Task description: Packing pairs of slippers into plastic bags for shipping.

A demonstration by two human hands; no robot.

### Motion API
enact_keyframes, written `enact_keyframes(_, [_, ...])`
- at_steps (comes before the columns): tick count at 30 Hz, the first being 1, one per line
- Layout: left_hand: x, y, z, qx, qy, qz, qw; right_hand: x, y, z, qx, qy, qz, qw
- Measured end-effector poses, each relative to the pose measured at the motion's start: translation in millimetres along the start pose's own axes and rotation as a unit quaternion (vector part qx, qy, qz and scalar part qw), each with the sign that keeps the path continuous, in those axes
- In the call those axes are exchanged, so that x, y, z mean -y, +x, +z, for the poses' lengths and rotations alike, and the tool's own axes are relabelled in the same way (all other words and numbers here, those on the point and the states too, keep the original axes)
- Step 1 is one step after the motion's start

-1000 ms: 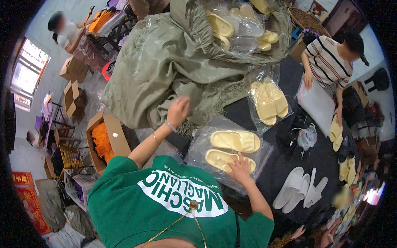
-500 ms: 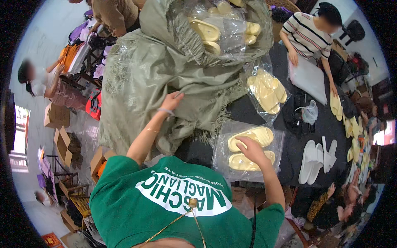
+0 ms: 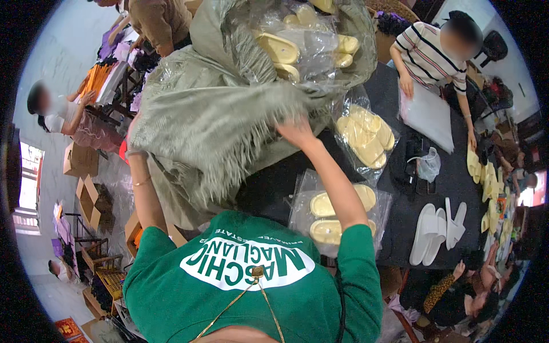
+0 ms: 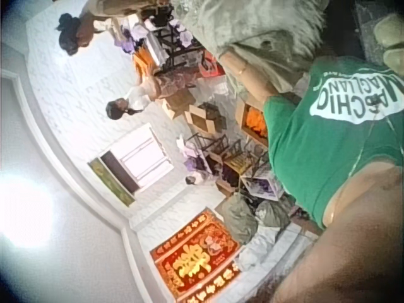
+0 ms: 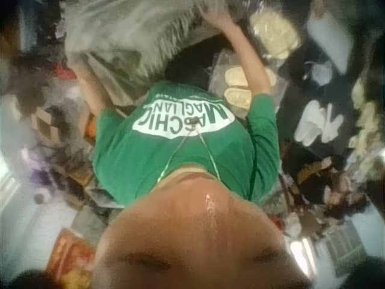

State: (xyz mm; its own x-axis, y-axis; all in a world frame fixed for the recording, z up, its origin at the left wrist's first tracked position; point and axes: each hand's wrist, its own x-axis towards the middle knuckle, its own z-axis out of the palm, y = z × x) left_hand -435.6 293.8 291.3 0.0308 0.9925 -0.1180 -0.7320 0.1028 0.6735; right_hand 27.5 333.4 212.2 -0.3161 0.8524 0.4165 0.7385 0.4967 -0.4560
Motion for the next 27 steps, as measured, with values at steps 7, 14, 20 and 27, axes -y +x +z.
enact_keyframes(7, [-2.7,34.8,-68.2,-0.403,0.717,0.322,0.469,42.2,114.0,-21.1,0.0,0.225,-0.031,0.974])
enact_keyframes(14, [181.7,14.3,129.2,0.098,0.805,0.347,0.47,37.6,82.7,26.7,0.031,0.254,0.0,0.967])
enact_keyframes(20, [172.2,110.8,21.0,0.008,0.955,0.192,0.224,14.6,41.1,46.3,0.123,0.188,-0.041,0.974])
enact_keyframes(27, [140.2,90.3,95.9,0.018,0.601,0.066,0.796,-4.7,11.8,45.9,0.155,0.102,0.035,0.982])
